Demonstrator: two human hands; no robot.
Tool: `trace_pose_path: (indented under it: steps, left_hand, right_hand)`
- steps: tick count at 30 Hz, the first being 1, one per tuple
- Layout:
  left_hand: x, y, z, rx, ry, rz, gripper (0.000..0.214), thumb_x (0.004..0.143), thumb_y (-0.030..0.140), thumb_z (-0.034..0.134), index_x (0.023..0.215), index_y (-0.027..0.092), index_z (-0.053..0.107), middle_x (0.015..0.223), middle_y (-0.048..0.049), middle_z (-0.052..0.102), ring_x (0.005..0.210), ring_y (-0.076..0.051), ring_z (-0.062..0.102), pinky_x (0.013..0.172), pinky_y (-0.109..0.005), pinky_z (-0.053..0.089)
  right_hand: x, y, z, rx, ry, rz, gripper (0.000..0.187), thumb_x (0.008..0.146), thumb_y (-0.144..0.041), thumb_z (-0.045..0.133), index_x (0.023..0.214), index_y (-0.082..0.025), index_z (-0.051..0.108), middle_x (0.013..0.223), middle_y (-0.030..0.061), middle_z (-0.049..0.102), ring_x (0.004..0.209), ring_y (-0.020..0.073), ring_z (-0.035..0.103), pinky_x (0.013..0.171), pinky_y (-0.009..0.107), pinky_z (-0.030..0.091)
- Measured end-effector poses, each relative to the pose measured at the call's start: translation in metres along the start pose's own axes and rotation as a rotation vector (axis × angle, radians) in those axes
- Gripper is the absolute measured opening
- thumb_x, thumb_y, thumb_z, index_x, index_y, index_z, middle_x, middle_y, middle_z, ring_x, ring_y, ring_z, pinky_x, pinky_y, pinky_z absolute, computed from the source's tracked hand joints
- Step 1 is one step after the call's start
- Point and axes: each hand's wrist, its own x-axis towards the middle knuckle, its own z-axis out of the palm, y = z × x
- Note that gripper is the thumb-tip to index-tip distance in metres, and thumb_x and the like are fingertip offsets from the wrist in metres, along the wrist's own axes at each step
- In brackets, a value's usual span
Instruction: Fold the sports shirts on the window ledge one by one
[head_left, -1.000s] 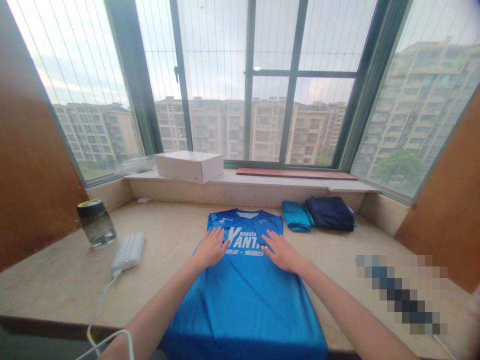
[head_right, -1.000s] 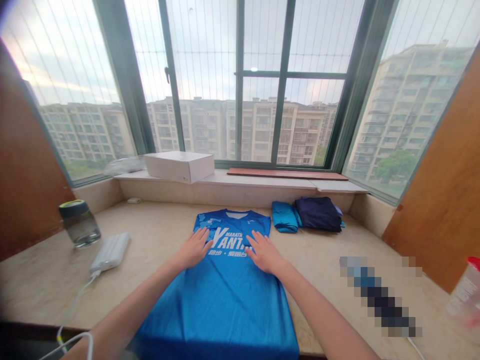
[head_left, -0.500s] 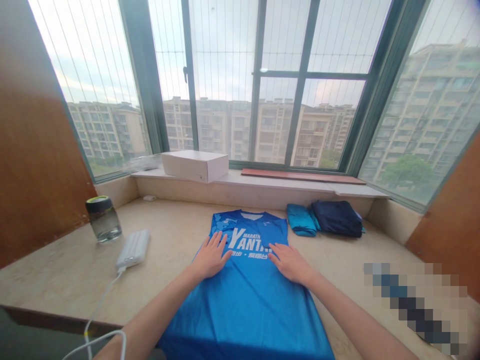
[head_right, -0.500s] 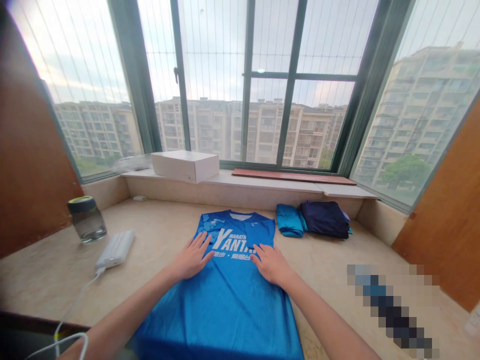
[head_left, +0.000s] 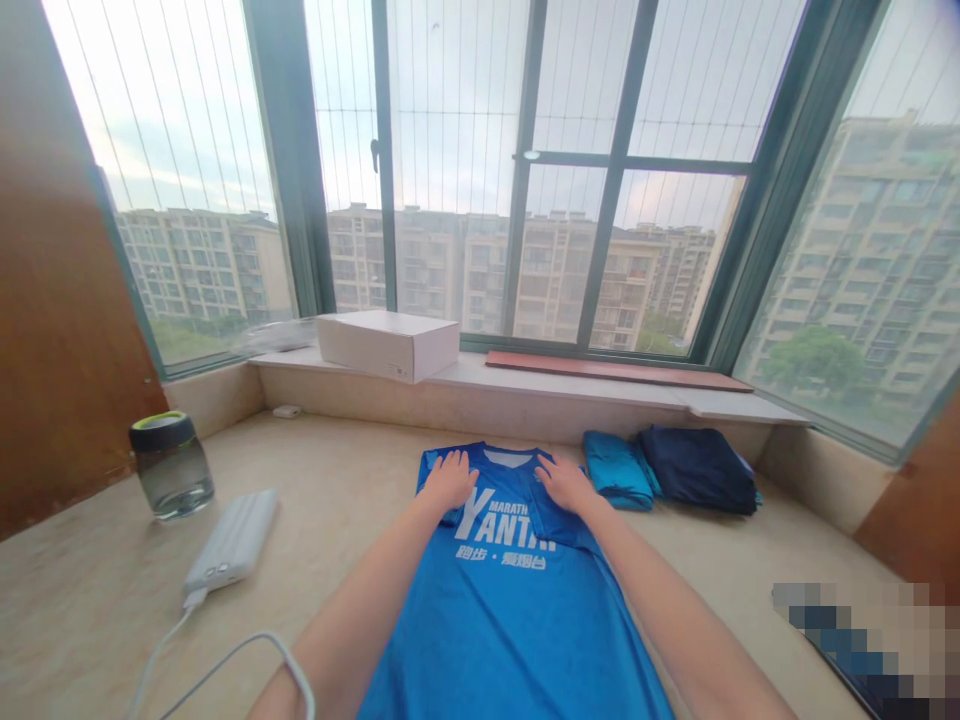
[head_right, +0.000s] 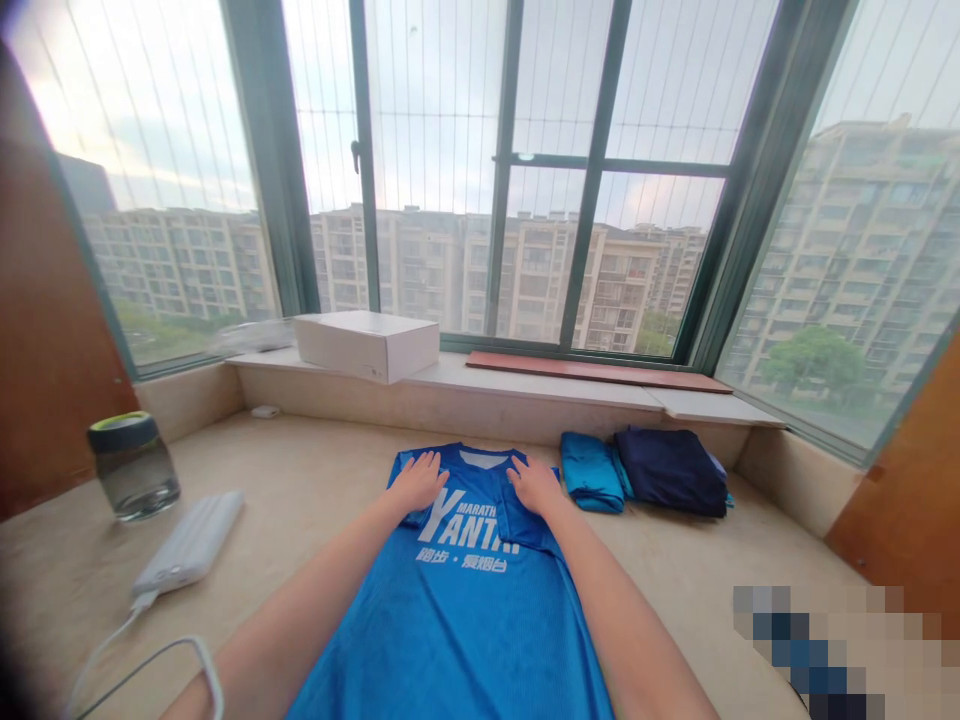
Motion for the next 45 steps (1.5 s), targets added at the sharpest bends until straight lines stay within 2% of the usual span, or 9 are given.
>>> trace_pose_path:
  steps: [3, 9, 17, 23, 28, 32, 34, 38, 45]
  left_hand:
    - [0.013, -0.009, 0.003, 0.010, -0.005, 0.011, 0.058, 0.103, 0.037, 0.030, 0.152, 0.007, 0.039, 0.157, -0.0242, 0.038, 0.149, -0.034, 0.030, 0.119, -0.050, 0.022]
    - [0.026, -0.032, 0.010, -0.012, -0.043, -0.015, 0.056, 0.102, 0.049, 0.032, 0.152, 0.027, 0.043, 0.160, -0.0151, 0.037, 0.148, -0.036, 0.030, 0.116, -0.057, 0.026]
    - [0.022, -0.032, 0.018, -0.048, 0.064, 0.023, 0.052, 0.103, 0.037, 0.030, 0.145, 0.016, 0.052, 0.154, -0.0143, 0.047, 0.145, -0.031, 0.038, 0.118, -0.056, 0.026]
    - [0.005, -0.034, -0.001, -0.066, 0.242, 0.090, 0.050, 0.102, 0.023, 0.028, 0.145, 0.014, 0.051, 0.153, -0.0121, 0.049, 0.144, -0.023, 0.041, 0.122, -0.046, 0.024]
    - [-0.031, -0.048, -0.018, -0.176, 0.394, 0.307, 0.047, 0.099, 0.018, 0.032, 0.136, 0.020, 0.060, 0.139, -0.0086, 0.063, 0.133, -0.021, 0.054, 0.121, -0.042, 0.028]
    - [-0.056, -0.057, -0.025, -0.226, 0.226, 0.363, 0.047, 0.101, 0.025, 0.035, 0.146, 0.022, 0.049, 0.123, -0.0079, 0.072, 0.113, -0.023, 0.067, 0.107, -0.039, 0.045]
    - [-0.059, -0.058, -0.028, -0.208, 0.147, 0.351, 0.052, 0.100, 0.023, 0.036, 0.152, 0.022, 0.040, 0.126, -0.0088, 0.071, 0.113, -0.023, 0.067, 0.102, -0.036, 0.049]
    - [-0.048, -0.051, -0.033, -0.134, 0.081, 0.337, 0.066, 0.089, 0.008, 0.039, 0.154, 0.019, 0.036, 0.153, -0.0109, 0.049, 0.139, -0.024, 0.047, 0.116, -0.040, 0.034]
    - [-0.041, -0.034, -0.039, 0.012, -0.123, 0.345, 0.073, 0.084, 0.005, 0.042, 0.153, 0.029, 0.036, 0.146, -0.0069, 0.057, 0.135, -0.022, 0.052, 0.121, -0.052, 0.018]
  right_hand:
    - [0.012, 0.002, 0.014, 0.009, -0.013, 0.040, 0.055, 0.105, -0.050, 0.027, 0.151, -0.025, 0.044, 0.153, 0.0144, 0.048, 0.142, 0.0304, 0.043, 0.114, 0.049, 0.032]
    - [0.013, 0.005, 0.032, 0.032, -0.019, 0.028, 0.055, 0.105, -0.045, 0.023, 0.151, -0.023, 0.044, 0.158, 0.0139, 0.040, 0.147, 0.0323, 0.034, 0.117, 0.060, 0.022]
    - [0.007, 0.002, 0.019, 0.037, 0.062, -0.069, 0.054, 0.105, -0.037, 0.026, 0.153, -0.017, 0.040, 0.161, 0.0118, 0.034, 0.150, 0.0282, 0.028, 0.122, 0.055, 0.014]
    - [-0.026, 0.006, -0.015, 0.057, 0.259, -0.418, 0.049, 0.104, -0.032, 0.034, 0.150, -0.018, 0.046, 0.156, 0.0104, 0.044, 0.147, 0.0255, 0.035, 0.124, 0.052, 0.016]
    - [-0.079, 0.012, -0.035, 0.092, 0.186, -0.701, 0.042, 0.102, -0.028, 0.042, 0.142, -0.027, 0.056, 0.149, 0.0064, 0.053, 0.141, 0.0252, 0.044, 0.122, 0.052, 0.023]
    - [-0.110, 0.022, -0.041, 0.144, 0.035, -0.849, 0.038, 0.102, -0.029, 0.047, 0.138, -0.030, 0.061, 0.128, 0.0078, 0.070, 0.120, 0.0238, 0.062, 0.110, 0.046, 0.041]
    - [-0.112, 0.029, -0.043, 0.161, 0.040, -0.819, 0.036, 0.102, -0.033, 0.048, 0.135, -0.029, 0.063, 0.120, 0.0086, 0.074, 0.112, 0.0235, 0.066, 0.104, 0.043, 0.045]
    - [-0.094, 0.039, -0.045, 0.149, 0.158, -0.548, 0.041, 0.094, -0.038, 0.061, 0.133, -0.023, 0.064, 0.134, 0.0120, 0.066, 0.126, 0.0295, 0.059, 0.110, 0.048, 0.040]
    - [-0.070, 0.020, -0.041, 0.119, -0.094, -0.498, 0.061, 0.084, -0.026, 0.068, 0.143, -0.029, 0.055, 0.147, 0.0068, 0.056, 0.137, 0.0279, 0.049, 0.119, 0.048, 0.025]
